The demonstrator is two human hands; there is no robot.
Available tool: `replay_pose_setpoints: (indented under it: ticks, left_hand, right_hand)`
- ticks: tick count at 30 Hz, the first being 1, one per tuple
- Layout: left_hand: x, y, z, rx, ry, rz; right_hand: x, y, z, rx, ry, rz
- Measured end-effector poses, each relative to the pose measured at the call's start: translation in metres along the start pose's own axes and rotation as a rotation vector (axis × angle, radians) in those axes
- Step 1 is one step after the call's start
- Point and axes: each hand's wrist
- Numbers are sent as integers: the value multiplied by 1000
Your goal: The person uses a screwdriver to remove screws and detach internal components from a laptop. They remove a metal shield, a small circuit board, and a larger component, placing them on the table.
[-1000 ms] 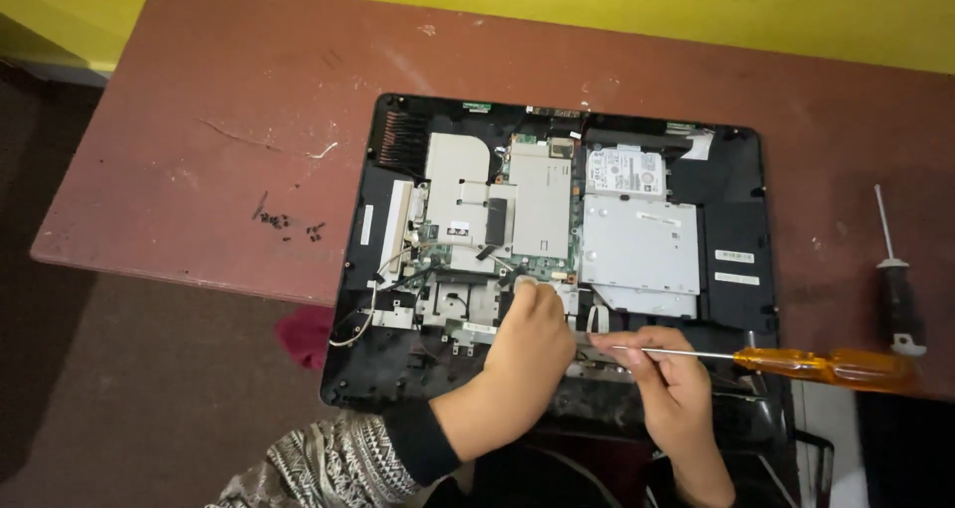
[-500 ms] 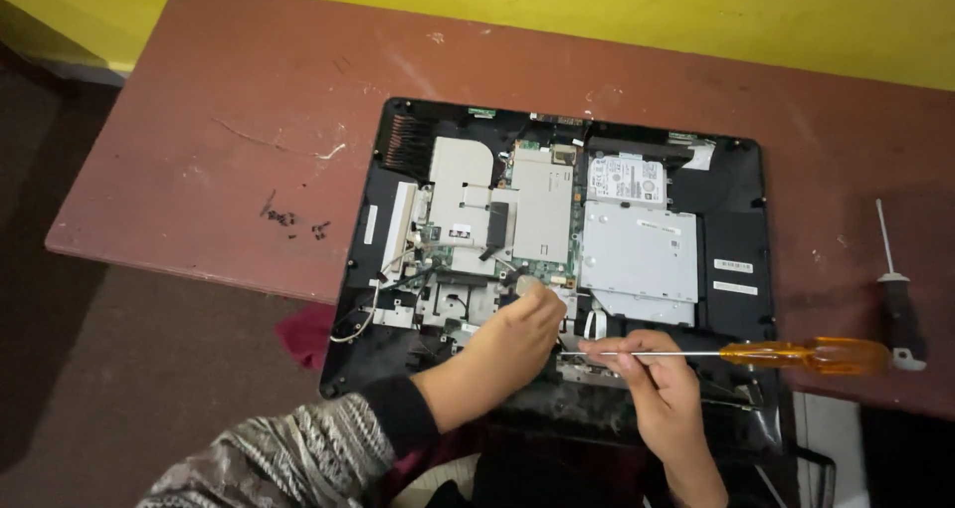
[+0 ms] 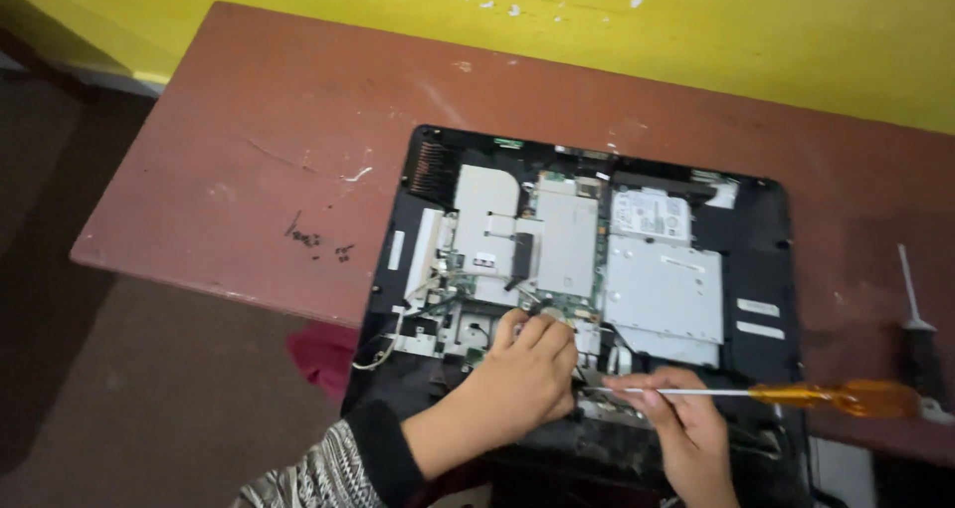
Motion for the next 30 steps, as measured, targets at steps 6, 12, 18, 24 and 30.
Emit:
replay_pose_setpoints:
  ticks: [6,12,18,24,30]
  left_hand:
    - [75,-56,37,-123,-319,776]
    - [191,-49,100,-621,-962,874]
    - [274,-16,145,-356,-1010,341]
    - [285,6,148,-176,-881,202]
    - [283,1,147,-185,-827,192]
  right_hand:
    - [-2,11,1,-185,-13,22]
    - [-60,-91,-39,240,156,9]
    - [-11,-47,-64,507,178,-269]
    - [-27,-74,-100,723,615,-456]
    - [-24,-35,-78,678,449,-470]
Point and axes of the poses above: each hand's wrist, its own z-axis away from the middle knuckle, its own y-axis out of the palm, x = y × z, and after that the axes turned 7 degrees about y, right-handed
